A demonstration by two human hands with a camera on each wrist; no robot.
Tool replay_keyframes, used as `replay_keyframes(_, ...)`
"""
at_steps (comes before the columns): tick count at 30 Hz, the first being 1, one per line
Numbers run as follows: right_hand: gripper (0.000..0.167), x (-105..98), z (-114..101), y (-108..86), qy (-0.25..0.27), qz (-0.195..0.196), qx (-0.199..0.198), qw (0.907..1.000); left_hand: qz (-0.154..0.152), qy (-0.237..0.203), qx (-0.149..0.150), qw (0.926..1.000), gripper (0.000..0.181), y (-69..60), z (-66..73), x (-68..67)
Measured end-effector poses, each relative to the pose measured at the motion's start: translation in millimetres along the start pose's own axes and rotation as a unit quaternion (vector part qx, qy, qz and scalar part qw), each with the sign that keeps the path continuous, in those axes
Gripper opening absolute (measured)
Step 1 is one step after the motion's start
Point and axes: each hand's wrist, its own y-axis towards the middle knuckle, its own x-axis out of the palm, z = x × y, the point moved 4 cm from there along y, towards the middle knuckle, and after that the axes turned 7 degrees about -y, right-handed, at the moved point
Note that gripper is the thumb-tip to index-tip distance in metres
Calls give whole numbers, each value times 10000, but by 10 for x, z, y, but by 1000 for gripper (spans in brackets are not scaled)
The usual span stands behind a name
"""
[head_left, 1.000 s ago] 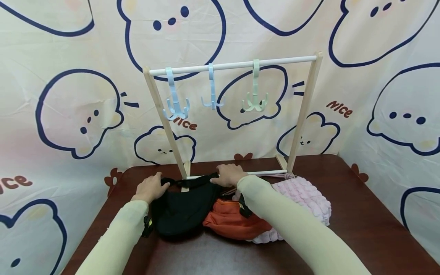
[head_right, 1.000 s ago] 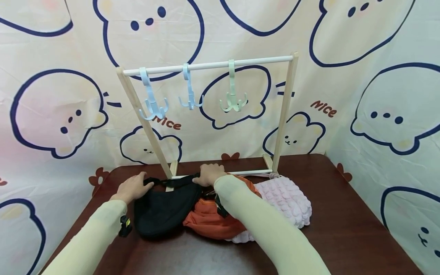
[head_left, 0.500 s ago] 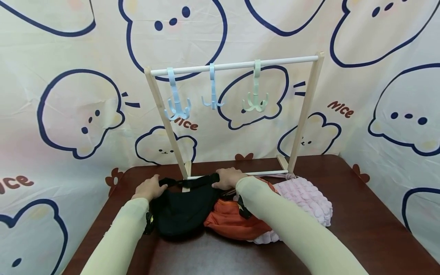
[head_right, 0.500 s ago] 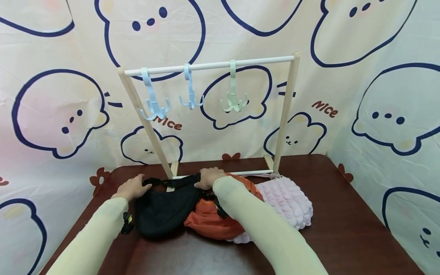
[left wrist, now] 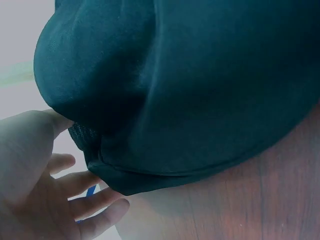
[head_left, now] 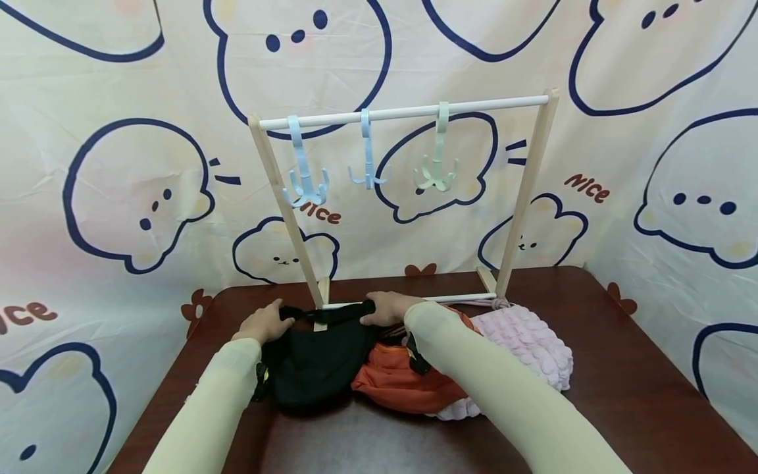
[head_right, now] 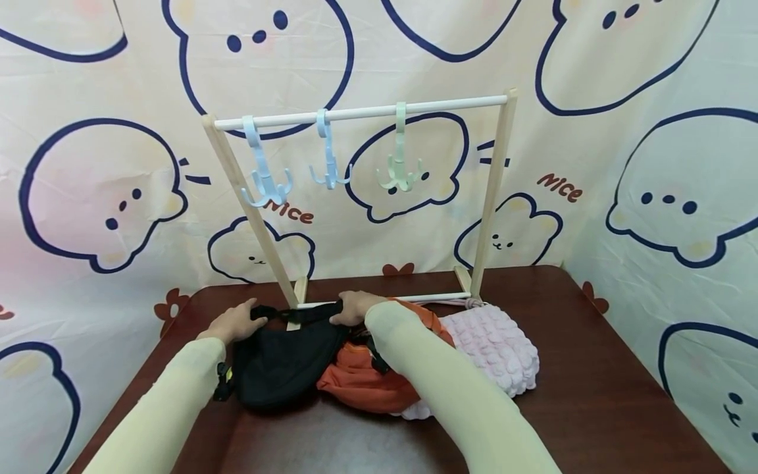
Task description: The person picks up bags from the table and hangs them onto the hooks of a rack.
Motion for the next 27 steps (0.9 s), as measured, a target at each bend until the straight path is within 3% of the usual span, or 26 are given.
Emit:
replay_keyframes(15,50,-14,-7,39,135,46,-252,9996,231,-45,92,9997,59,45,-30,24)
replay_keyframes(27,22,-20,13,40,134,394,-219,9989,561,19,-8,9984,43,19,-60,20)
